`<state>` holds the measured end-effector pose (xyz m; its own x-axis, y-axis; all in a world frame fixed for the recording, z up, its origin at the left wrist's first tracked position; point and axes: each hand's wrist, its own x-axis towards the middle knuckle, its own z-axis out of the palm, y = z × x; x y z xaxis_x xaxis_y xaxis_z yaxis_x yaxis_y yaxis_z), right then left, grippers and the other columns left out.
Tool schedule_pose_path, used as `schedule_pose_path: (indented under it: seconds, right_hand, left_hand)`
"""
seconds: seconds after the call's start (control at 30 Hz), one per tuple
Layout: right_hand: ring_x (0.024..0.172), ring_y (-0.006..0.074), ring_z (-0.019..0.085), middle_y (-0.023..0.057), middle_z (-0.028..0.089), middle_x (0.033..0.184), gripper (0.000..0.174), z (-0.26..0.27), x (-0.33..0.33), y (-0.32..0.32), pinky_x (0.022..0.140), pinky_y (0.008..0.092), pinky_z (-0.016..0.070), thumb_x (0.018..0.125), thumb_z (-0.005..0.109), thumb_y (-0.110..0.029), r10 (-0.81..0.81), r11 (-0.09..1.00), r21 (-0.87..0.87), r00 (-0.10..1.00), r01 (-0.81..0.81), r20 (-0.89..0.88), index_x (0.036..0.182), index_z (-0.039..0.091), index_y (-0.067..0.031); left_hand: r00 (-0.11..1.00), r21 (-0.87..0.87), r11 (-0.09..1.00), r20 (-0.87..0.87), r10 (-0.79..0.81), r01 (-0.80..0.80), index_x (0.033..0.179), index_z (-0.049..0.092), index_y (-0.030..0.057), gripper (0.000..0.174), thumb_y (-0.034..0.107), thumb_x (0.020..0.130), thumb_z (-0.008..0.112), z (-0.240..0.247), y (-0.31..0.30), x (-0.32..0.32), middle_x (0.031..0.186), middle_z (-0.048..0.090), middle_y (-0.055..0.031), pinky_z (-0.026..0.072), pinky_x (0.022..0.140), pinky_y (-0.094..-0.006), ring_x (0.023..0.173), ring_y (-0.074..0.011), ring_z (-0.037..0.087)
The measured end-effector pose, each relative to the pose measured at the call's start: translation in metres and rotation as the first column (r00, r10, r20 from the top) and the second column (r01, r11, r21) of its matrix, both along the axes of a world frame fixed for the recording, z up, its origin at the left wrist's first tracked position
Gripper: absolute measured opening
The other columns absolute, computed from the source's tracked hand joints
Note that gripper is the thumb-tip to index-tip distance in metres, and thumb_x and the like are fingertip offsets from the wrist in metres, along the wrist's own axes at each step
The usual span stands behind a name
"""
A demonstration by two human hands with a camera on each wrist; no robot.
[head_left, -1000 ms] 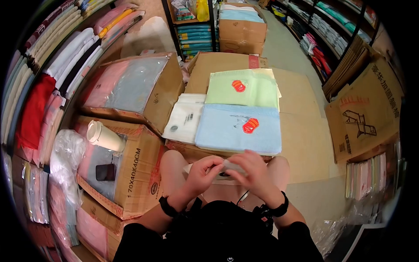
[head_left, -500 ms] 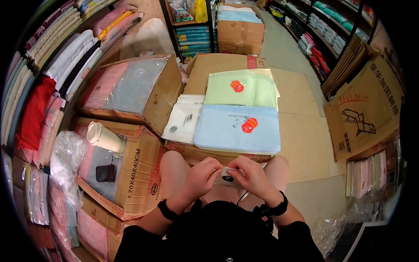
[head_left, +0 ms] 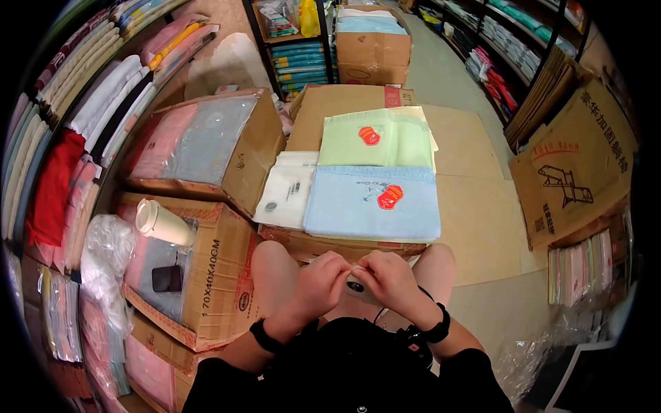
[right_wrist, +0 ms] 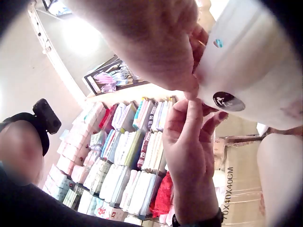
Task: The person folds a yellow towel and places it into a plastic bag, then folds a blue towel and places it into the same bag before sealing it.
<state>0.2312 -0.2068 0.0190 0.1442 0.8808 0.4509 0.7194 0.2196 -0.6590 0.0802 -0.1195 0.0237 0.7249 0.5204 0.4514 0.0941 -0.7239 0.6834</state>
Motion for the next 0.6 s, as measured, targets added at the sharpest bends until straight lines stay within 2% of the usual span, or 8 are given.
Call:
schedule_pose_path:
  seconds: [0.3, 0.5, 0.6]
  right_hand:
    - [0.068, 0.0282, 0.055, 0.0079, 0.055, 0.072, 0.011, -0.001, 0.001, -0.001, 0.061, 0.0379, 0.0423, 0.078, 0.064, -0.014, 0.045, 0.998, -0.039, 0.999, -0.046, -0.023, 0.079, 0.057, -0.006]
    - [0.069, 0.0267, 0.055, 0.0074, 0.053, 0.07, 0.01, 0.002, 0.004, -0.001, 0.063, 0.0357, 0.0412, 0.077, 0.064, -0.012, 0.121, 0.993, -0.016, 0.992, -0.12, 0.021, 0.078, 0.056, -0.0061]
    - [0.068, 0.0261, 0.054, 0.0072, 0.053, 0.07, 0.01, -0.001, 0.004, -0.001, 0.063, 0.0353, 0.0412, 0.077, 0.064, -0.012, 0.123, 0.992, 0.004, 0.991, -0.123, 0.044, 0.077, 0.056, -0.006]
  left_hand:
    - [1.0, 0.009, 1.0, -0.01, 0.025, -0.025, 0.079, 0.054, 0.0034, 0.006, 0.001, 0.077, 0.059, 0.002, 0.001, -0.002, 0.076, 0.054, -0.0098, 0.0447, 0.06, -0.0348, 0.07, -0.028, 0.055]
    - [0.998, 0.018, 0.999, -0.061, -0.028, 0.029, 0.079, 0.055, 0.0043, 0.006, 0.006, 0.078, 0.061, 0.009, 0.004, -0.004, 0.075, 0.054, -0.008, 0.044, 0.057, -0.0334, 0.069, -0.0272, 0.055]
    - [0.982, -0.022, 0.993, -0.148, -0.119, 0.117, 0.078, 0.055, 0.005, 0.009, 0.011, 0.079, 0.062, 0.012, 0.007, -0.004, 0.074, 0.053, -0.0074, 0.0426, 0.057, -0.034, 0.069, -0.0261, 0.055]
